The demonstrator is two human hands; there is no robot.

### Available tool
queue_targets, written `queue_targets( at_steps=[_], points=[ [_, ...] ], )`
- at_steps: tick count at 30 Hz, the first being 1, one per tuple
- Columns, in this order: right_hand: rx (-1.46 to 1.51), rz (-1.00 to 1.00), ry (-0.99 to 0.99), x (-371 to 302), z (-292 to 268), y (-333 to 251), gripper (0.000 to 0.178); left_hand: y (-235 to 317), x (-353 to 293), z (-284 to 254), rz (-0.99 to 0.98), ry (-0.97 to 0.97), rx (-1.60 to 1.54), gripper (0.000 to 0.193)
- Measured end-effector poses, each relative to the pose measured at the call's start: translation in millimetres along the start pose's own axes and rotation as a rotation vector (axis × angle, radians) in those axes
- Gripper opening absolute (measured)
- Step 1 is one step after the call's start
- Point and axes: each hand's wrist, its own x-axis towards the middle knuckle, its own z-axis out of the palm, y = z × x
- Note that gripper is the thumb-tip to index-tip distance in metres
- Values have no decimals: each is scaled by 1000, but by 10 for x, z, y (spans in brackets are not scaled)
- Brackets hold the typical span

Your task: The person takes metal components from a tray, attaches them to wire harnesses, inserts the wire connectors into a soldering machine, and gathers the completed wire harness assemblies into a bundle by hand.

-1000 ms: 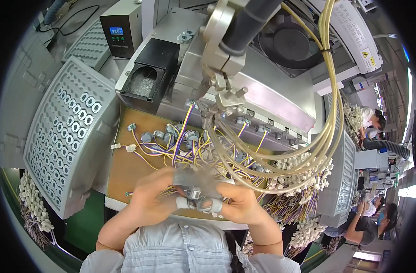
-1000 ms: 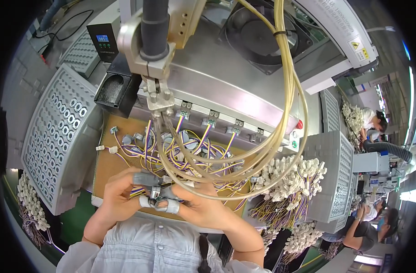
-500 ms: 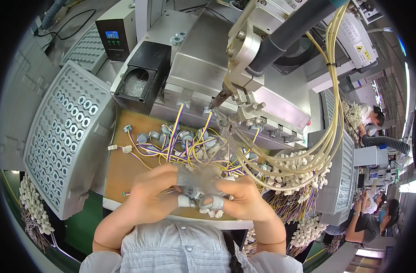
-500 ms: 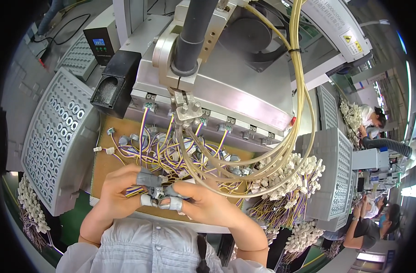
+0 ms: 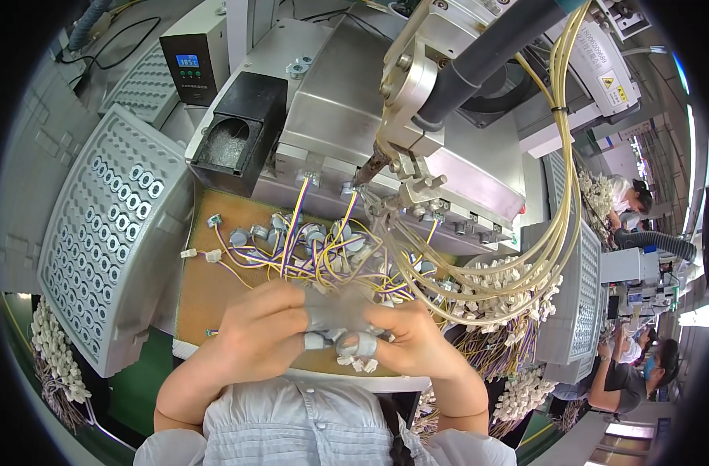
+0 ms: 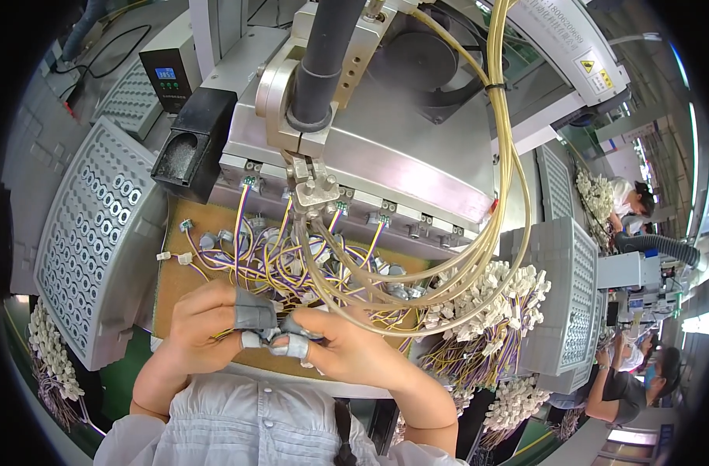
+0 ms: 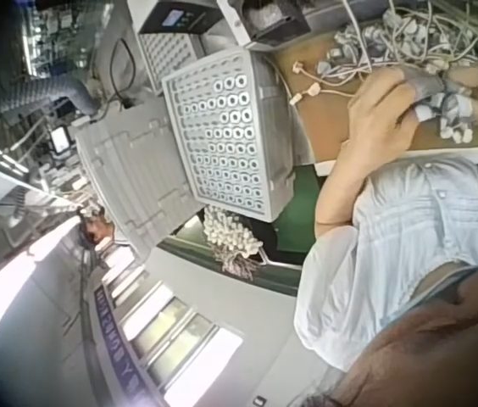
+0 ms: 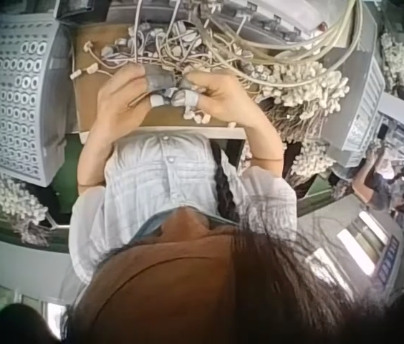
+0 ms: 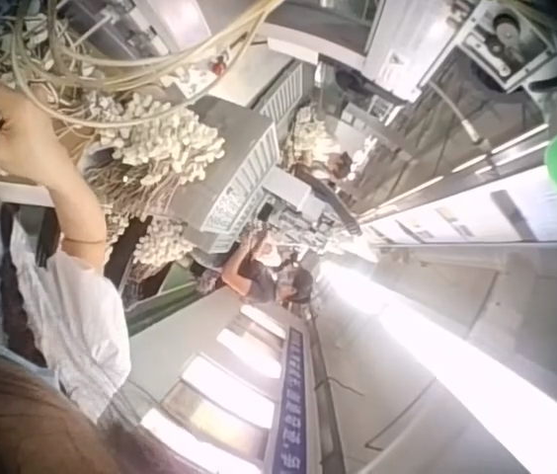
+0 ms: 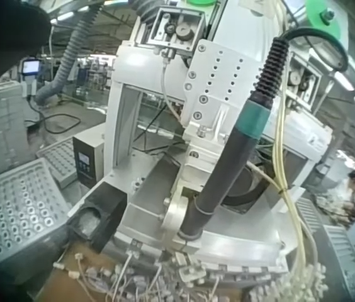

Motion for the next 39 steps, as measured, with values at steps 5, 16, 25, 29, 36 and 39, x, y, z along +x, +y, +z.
queue_targets(
  at_steps=[5,16,25,29,36,39],
  points=[
    [135,12,-141,-1,-84,-34,16,30,23,32,-175,-57,-254,28],
    [60,27,-7,-23,-54,-105,14,3,-78,126,-289,53,-406,31],
    [-15,-40,77,-34,50,-30,16,14,-58,103,-126,92,-188,28],
    [127,61,1,-10,-23,-61,15,19,-6,101,-170,123,-299,30],
    [51,-90,26,8,-13,-78,14,46,-51,87,-346,95,-420,28],
    [-3,-130,46,14,-10,-81,11,61,-11,69,-287,78,-340,27]
  ],
)
